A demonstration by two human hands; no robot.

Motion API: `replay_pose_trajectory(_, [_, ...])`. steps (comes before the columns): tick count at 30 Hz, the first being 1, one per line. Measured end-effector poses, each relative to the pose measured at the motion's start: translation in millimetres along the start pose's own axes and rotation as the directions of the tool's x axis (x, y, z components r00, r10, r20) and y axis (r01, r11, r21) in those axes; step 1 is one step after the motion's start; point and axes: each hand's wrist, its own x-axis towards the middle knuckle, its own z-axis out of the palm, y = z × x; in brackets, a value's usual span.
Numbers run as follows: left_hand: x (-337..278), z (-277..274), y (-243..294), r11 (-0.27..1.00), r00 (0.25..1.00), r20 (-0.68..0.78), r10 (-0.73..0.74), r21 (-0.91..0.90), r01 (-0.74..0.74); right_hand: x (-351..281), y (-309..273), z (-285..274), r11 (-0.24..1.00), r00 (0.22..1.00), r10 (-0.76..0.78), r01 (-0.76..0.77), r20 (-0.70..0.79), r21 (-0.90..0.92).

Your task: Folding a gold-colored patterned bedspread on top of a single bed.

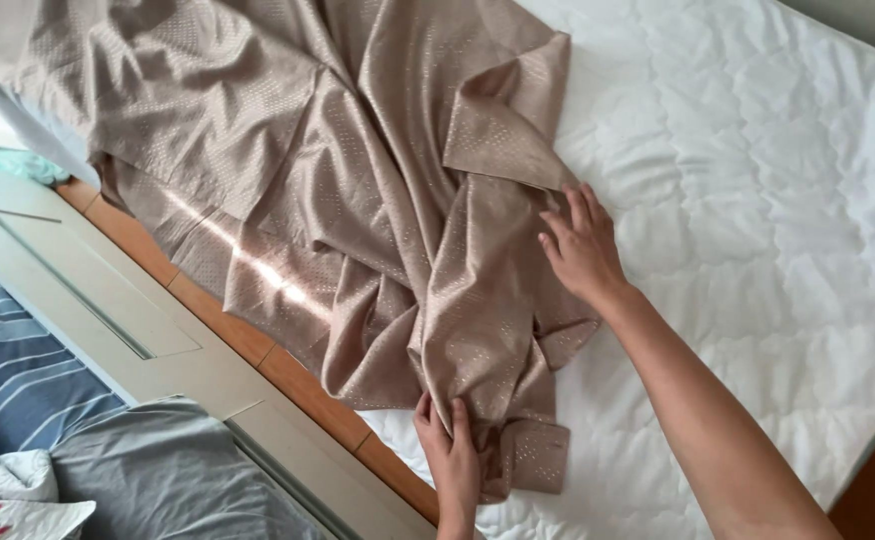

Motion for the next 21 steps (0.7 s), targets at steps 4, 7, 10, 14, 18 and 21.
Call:
replay_pose_trajectory(4, [-5.9,1.4,28.7,0.931,0.998,-0.013,0.065,0.360,-0.056,39.6,-14.8,-4.5,0.989,0.983,0.059,-0.034,0.175,-0.141])
replay_pose_trajectory(7, [-13.9,15.5,76.2,0.819,0.974,-0.112,0.196,0.566,-0.100,47.0,13.6,24.3,0.971,0.992,0.008,0.023,0.128,-0.240])
replay_pose_trajectory(10, [-22.5,40.1,93.5,0.653,0.844,0.007,0.537,0.629,-0.421,27.0,18.0,16.3,0.997,0.995,-0.014,0.007,-0.101,-0.075])
replay_pose_trajectory(14, [-29.9,83.6,107.3,0.681,0.811,0.128,0.571,0.478,-0.555,-27.2,18.0,-72.9,0.889,0.882,0.257,-0.055,-0.395,0.455])
replay_pose_trajectory(18, [-40.2,140.9,89.4,0.695,0.823,0.208,0.529,0.451,-0.560,-70.8,95.6,-120.0,0.543,0.722,0.569,0.029,-0.394,0.839])
replay_pose_trajectory(21, [-48.3,184.9,22.8,0.593,0.844,0.162,0.512,0.644,-0.483,-117.8,159.9,-143.3,0.260,0.701,0.681,0.038,-0.211,0.965])
